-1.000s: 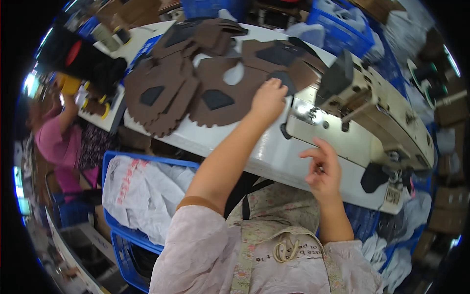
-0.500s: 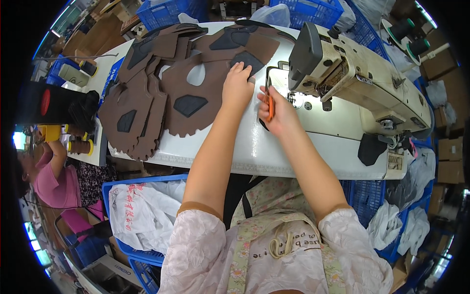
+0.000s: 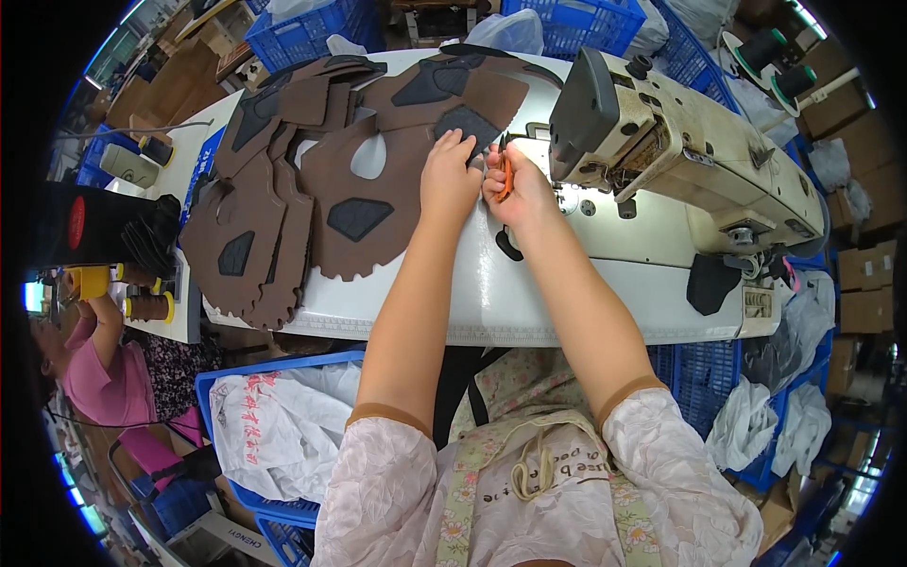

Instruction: Sewing leather shoe upper components using an industrial sewing machine.

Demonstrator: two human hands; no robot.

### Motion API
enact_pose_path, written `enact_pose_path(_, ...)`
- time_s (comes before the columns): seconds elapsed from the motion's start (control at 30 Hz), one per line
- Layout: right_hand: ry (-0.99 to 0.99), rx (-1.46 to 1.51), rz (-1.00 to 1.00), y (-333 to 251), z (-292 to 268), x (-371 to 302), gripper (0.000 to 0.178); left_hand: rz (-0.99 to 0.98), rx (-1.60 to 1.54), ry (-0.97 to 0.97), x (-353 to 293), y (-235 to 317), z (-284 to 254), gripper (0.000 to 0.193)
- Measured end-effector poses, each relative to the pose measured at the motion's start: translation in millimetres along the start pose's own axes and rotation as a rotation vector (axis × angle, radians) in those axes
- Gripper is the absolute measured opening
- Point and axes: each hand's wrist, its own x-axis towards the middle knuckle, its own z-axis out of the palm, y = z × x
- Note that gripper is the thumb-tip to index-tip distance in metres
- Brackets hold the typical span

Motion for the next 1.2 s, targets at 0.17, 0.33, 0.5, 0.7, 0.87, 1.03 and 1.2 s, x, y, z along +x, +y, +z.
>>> enact_pose_path(0.17,-0.002,0.015,-0.024,1.4,1.8,4.7,0.021,0.004,0.023,0.003,0.6,0.6,0.6,0.042)
enact_pose_path(0.33,0.050,0.036,-0.039,1.7,2.9,4.4,0.018,0.022,0.023,0.013,1.6,3.8,1.7,0.040)
enact_pose_path(0.5,-0.031,-0.156,0.022,22.6,-24.3,-72.9,0.023,0.021,0.022,0.037,-0.3,5.2,-4.2,0.034)
enact_pose_path(0.7,-0.253,-0.985,-0.150,-43.1,-73.5,-217.0,0.027,0.097,0.067,-0.009,1.7,4.4,3.8,0.036)
enact_pose_path(0.87,0.323,-1.551,-0.796,-160.1,-118.7,-286.5,0.017,0.066,0.050,-0.053,-0.9,-26.7,-7.8,0.035)
enact_pose_path(1.03,0.741,-2.047,-1.295,-287.5,-250.5,-320.8,0.015,0.122,0.184,-0.091,10.8,-25.6,7.3,0.033)
enact_pose_path(1.2,0.802,-2.065,-1.258,-307.9,-326.3,-314.2,0.022,0.158,0.143,-0.133,7.2,-13.9,2.8,0.034)
